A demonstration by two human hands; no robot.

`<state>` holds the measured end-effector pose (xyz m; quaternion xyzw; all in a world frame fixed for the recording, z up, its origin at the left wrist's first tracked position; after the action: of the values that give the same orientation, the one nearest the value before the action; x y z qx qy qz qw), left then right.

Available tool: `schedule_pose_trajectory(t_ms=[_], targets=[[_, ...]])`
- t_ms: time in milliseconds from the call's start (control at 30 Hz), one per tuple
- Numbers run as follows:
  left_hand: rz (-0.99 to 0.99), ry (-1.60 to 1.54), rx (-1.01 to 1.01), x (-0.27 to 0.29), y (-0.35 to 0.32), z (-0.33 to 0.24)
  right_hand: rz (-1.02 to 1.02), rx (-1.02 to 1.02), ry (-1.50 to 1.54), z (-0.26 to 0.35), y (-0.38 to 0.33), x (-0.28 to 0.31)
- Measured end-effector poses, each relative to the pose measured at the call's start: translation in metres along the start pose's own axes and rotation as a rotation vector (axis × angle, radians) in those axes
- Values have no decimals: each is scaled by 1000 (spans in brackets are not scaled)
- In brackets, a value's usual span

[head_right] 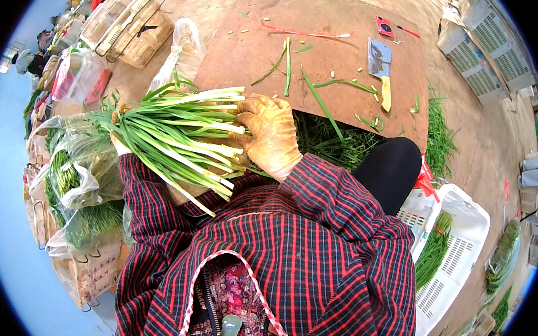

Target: The person is bundling green vegetables, likely chives or scallions, by hand. They gather the vegetables, align them, and secure them with a red rubber band.

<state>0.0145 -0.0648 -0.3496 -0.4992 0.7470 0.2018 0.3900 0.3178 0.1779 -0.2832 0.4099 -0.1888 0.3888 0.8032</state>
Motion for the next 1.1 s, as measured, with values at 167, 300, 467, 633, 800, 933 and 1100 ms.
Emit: schedule_pose_trajectory(t_ms=[167, 300, 467, 633, 800, 933, 1100], targets=[[-30, 65, -52, 8, -2, -4, 95, -219, 503, -38, -14, 33], [29, 63, -23, 3, 0, -1, 307, -705, 870, -98, -51, 42], [130, 25, 43, 17, 3, -2, 217, -612, 400, -112, -65, 24], [-55, 64, -18, -3, -2, 3, 142, -471, 789, -39, 9, 23], [-95, 32, 27, -21, -10, 6, 292, -357, 771, -24, 48, -10], [24, -84, 53, -13, -3, 11, 426, -536, 965, -12, 61, -17], [38, 103, 111, 13, 2, 9, 454, -544, 1134, -6, 59, -26]])
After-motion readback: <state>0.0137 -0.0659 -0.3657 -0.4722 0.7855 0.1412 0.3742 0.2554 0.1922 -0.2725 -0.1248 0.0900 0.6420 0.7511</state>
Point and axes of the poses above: each hand's wrist, its own y-axis towards the middle knuckle, its own x-axis out of the back of the hand, z = x × y, the point moved 4 cm from there along y, towards the middle knuckle, and after that the axes turned 3 degrees about -x, right-handed, at the moved point
